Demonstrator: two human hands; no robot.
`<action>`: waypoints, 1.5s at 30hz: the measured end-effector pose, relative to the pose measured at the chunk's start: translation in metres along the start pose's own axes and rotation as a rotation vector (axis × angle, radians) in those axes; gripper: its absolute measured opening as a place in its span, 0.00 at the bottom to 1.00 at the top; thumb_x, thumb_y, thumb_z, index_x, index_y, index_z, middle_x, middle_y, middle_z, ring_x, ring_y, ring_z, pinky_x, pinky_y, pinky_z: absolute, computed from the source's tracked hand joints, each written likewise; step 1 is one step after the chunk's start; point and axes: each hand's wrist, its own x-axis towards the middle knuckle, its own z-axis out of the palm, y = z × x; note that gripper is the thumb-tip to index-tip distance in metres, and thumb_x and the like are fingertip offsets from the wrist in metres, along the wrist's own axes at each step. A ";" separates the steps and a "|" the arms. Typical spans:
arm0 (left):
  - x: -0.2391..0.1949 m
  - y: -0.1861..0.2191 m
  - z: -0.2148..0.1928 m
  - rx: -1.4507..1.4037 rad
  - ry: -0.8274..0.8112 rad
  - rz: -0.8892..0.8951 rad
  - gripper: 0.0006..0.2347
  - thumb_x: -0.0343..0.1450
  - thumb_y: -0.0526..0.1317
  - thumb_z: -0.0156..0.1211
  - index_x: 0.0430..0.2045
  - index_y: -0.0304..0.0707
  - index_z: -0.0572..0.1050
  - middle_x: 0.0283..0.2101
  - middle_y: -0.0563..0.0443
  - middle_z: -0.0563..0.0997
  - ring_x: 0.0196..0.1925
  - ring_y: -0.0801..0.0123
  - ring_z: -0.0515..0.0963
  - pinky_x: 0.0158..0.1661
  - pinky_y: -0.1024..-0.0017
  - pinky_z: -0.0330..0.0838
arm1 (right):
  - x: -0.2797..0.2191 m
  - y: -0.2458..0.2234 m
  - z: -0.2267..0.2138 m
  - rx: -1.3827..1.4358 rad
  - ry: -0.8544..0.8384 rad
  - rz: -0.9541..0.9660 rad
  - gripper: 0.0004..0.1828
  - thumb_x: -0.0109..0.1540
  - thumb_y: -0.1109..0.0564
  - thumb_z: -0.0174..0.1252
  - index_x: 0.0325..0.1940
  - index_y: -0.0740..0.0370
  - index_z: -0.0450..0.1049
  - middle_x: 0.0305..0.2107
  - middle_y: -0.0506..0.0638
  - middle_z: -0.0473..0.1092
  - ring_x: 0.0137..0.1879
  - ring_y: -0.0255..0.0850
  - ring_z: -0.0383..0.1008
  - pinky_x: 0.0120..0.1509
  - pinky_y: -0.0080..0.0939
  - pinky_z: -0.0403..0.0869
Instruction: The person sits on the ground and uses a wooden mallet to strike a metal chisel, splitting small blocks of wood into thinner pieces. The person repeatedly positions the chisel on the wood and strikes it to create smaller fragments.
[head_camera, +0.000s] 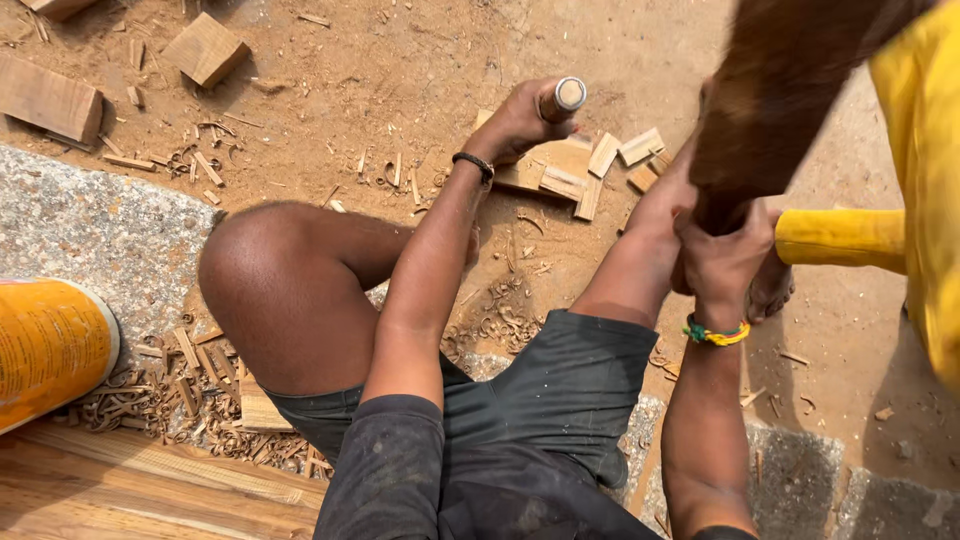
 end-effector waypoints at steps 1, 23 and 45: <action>0.000 -0.002 -0.001 -0.037 0.002 -0.050 0.19 0.63 0.37 0.77 0.47 0.45 0.77 0.45 0.55 0.84 0.48 0.71 0.83 0.55 0.68 0.78 | 0.000 -0.004 -0.007 0.195 0.021 0.075 0.20 0.63 0.60 0.73 0.50 0.71 0.70 0.37 0.57 0.74 0.40 0.44 0.76 0.50 0.45 0.76; -0.029 -0.047 0.018 0.160 -0.145 -0.140 0.17 0.68 0.41 0.70 0.46 0.37 0.72 0.42 0.49 0.83 0.45 0.65 0.80 0.51 0.64 0.75 | -0.020 0.024 0.021 -0.492 -0.334 0.042 0.23 0.50 0.47 0.72 0.45 0.58 0.78 0.29 0.57 0.76 0.35 0.54 0.79 0.38 0.52 0.74; 0.000 0.036 -0.006 0.161 0.080 0.141 0.19 0.64 0.50 0.79 0.39 0.40 0.77 0.37 0.53 0.84 0.42 0.68 0.85 0.47 0.65 0.82 | -0.060 0.013 -0.026 0.726 0.425 0.025 0.17 0.66 0.59 0.64 0.55 0.68 0.68 0.33 0.54 0.74 0.35 0.43 0.79 0.45 0.41 0.81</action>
